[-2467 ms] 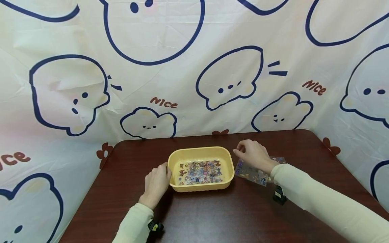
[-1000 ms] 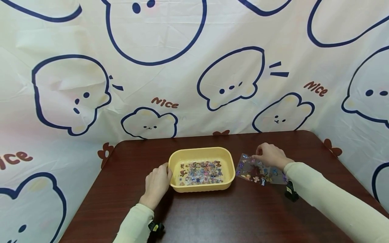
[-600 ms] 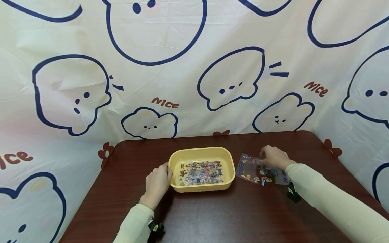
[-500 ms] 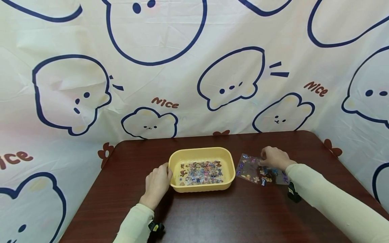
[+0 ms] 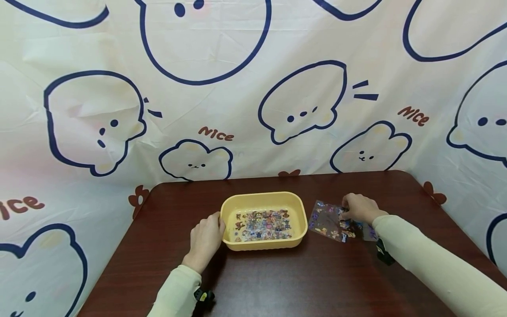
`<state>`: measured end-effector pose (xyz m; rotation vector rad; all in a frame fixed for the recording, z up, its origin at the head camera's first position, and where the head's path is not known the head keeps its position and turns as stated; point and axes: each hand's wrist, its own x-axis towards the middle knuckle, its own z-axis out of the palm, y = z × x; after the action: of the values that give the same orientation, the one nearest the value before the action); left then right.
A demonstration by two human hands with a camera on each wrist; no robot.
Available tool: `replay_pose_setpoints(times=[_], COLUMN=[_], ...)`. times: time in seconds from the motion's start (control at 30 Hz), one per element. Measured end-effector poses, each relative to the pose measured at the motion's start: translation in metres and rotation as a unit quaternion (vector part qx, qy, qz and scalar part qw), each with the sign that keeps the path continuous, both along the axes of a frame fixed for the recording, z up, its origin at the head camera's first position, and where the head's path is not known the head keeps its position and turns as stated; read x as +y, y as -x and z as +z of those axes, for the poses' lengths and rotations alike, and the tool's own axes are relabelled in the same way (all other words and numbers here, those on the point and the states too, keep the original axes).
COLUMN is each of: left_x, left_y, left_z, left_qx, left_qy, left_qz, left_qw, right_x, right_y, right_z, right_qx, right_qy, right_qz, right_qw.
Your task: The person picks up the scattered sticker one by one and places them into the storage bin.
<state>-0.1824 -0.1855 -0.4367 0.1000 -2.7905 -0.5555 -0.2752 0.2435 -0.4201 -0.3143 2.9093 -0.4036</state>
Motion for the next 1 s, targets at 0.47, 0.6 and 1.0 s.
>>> replay_pose_setpoints(times=[0.47,0.6,1.0], left_x=[0.0,-0.0001,-0.0003], left_y=[0.0008,0.0004,0.0005], left_z=[-0.0005,-0.0003,-0.0013], left_qx=[0.01,0.009,0.011], left_qy=[0.008,0.011,0.005], left_qz=[-0.002,0.0,-0.002], left_qw=[0.9999,0.9999,0.9999], right_x=[-0.0023,-0.0049,-0.0049], right_y=[0.0052,0.006,0.0075], right_z=[0.0009,0.0021,0.001], right_qx=[-0.034,-0.044,-0.057], right_qy=[-0.003,-0.006,-0.01], right_qz=[-0.005,-0.008,-0.015], right_qw=[0.999,0.999,0.998])
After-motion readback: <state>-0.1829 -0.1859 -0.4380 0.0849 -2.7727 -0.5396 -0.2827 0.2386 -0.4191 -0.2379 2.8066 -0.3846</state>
